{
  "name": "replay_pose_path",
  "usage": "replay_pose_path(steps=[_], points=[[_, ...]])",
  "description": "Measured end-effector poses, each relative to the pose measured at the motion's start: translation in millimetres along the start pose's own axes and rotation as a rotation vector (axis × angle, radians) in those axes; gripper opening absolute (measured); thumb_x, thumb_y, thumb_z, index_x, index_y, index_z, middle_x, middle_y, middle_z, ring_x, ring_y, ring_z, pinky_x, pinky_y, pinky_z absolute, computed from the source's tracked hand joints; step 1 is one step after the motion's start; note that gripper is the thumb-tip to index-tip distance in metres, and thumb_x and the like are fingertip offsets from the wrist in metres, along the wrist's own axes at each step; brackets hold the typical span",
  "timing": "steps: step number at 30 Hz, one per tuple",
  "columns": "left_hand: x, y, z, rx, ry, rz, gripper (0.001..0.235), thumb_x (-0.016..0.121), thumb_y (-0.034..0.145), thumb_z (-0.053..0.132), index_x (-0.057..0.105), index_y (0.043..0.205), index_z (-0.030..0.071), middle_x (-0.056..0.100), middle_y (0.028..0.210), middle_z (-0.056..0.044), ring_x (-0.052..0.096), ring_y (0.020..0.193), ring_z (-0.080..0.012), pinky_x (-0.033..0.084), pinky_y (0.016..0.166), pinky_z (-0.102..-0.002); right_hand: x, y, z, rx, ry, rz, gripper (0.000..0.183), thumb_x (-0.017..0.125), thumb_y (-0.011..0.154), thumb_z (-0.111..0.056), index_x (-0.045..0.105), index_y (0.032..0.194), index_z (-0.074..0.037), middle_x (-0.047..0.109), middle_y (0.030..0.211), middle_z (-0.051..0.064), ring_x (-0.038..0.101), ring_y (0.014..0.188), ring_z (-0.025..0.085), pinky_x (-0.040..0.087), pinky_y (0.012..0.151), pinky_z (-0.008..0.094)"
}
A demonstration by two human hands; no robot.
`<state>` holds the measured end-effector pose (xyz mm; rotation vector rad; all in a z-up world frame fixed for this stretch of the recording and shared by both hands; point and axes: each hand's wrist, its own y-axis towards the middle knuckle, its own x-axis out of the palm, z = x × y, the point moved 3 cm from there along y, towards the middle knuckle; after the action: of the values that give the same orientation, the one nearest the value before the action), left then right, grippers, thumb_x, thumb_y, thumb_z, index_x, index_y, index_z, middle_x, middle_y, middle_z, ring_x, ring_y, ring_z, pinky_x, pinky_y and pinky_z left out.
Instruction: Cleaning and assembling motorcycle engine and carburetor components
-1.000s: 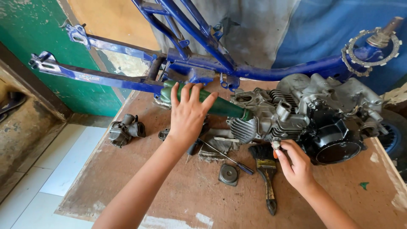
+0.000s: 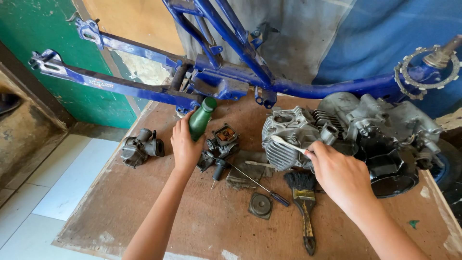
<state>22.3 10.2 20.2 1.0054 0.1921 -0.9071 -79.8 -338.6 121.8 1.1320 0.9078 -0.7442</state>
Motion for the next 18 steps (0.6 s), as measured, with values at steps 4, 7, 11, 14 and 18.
replay_pose_path(steps=[4, 7, 11, 14, 18], points=[[5, 8, -17, 0.025, -0.026, 0.069, 0.078, 0.085, 0.073, 0.011, 0.049, 0.142, 0.008, 0.062, 0.129, -0.017, 0.062, 0.113, -0.0381, 0.051, 0.092, -0.054, 2, -10, 18, -0.022, -0.036, -0.1, 0.02, 0.049, 0.106, -0.027, 0.056, 0.103, -0.009, 0.074, 0.084, 0.006, 0.06, 0.036, 0.011, 0.045, 0.027, 0.022], [14, 12, -37, -0.097, -0.064, 0.067, 0.081, 0.085, 0.077, 0.013, 0.042, 0.145, 0.009, 0.061, 0.13, -0.021, 0.06, 0.112, -0.0412, 0.053, 0.089, -0.056, -12, -22, 22, 0.106, -0.075, -0.161, 0.021, 0.051, 0.102, -0.037, 0.056, 0.1, -0.016, 0.077, 0.086, -0.001, 0.067, 0.039, 0.02, 0.052, 0.035, 0.034], [28, 9, -57, -0.27, -0.138, 0.069, 0.081, 0.081, 0.078, 0.008, 0.036, 0.146, 0.003, 0.056, 0.13, -0.023, 0.058, 0.115, -0.0409, 0.051, 0.092, -0.054, 7, -14, 20, 0.049, -0.04, -0.164, 0.021, 0.049, 0.105, -0.033, 0.053, 0.101, -0.013, 0.073, 0.076, 0.002, 0.063, 0.038, 0.016, 0.049, 0.032, 0.029], [32, 5, -64, -0.297, -0.158, 0.093, 0.081, 0.081, 0.079, 0.012, 0.036, 0.145, 0.002, 0.055, 0.132, -0.025, 0.057, 0.117, -0.043, 0.048, 0.093, -0.054, 10, -4, 11, -0.003, 0.019, -0.109, 0.021, 0.05, 0.105, -0.03, 0.053, 0.1, -0.01, 0.073, 0.076, 0.004, 0.063, 0.039, 0.018, 0.048, 0.032, 0.031], [33, 5, -63, -0.31, -0.104, 0.051, 0.082, 0.079, 0.085, 0.021, 0.031, 0.149, 0.003, 0.052, 0.136, -0.025, 0.054, 0.121, -0.0422, 0.047, 0.096, -0.054, 32, -6, 28, 0.022, 0.038, -0.251, 0.025, 0.046, 0.106, -0.035, 0.052, 0.097, -0.013, 0.067, 0.062, 0.0, 0.06, 0.037, 0.013, 0.048, 0.032, 0.029]])
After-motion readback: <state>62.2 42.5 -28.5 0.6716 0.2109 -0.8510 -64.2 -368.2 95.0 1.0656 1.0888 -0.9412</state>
